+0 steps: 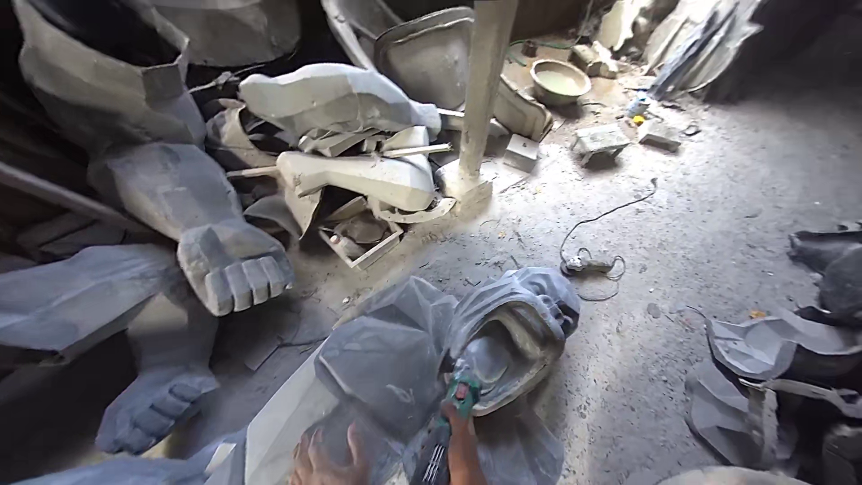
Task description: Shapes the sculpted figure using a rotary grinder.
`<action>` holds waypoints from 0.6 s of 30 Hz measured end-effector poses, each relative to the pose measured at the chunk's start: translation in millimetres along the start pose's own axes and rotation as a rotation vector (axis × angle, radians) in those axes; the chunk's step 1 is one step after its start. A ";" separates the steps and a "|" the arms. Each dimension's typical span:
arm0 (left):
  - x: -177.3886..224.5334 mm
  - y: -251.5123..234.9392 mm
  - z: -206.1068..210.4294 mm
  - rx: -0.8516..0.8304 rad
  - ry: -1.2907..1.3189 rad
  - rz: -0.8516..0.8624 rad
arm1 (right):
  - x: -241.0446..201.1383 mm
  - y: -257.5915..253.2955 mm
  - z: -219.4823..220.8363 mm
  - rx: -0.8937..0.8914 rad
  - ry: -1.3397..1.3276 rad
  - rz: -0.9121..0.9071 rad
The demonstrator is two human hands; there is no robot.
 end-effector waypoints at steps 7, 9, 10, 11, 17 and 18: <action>-7.3 4.1 -0.2 0.064 0.012 0.048 | -46.9 29.8 -58.9 -0.120 0.407 -0.224; -6.1 5.8 -4.8 0.042 0.041 0.044 | -66.2 28.5 -88.6 -0.125 0.553 -0.283; -3.7 5.6 -8.1 0.030 0.055 0.041 | -75.1 27.1 -104.6 -0.126 0.621 -0.295; -1.9 6.1 -10.5 0.015 0.064 0.032 | -84.2 26.6 -122.7 -0.126 0.685 -0.300; 3.4 24.1 -8.0 -0.036 0.026 0.152 | -142.5 17.7 -247.6 -0.182 1.137 -0.305; 12.8 36.6 -7.6 -0.082 -0.006 0.182 | -152.0 14.8 -268.6 -0.180 1.216 -0.300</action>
Point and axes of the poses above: each hand's wrist, its own y-axis away from the middle knuckle, its own z-axis out of the palm, x = y × z, the point moved 4 cm from there along -y, towards the middle knuckle, and after that the axes turned 4 degrees about y, right-handed, at the moved point
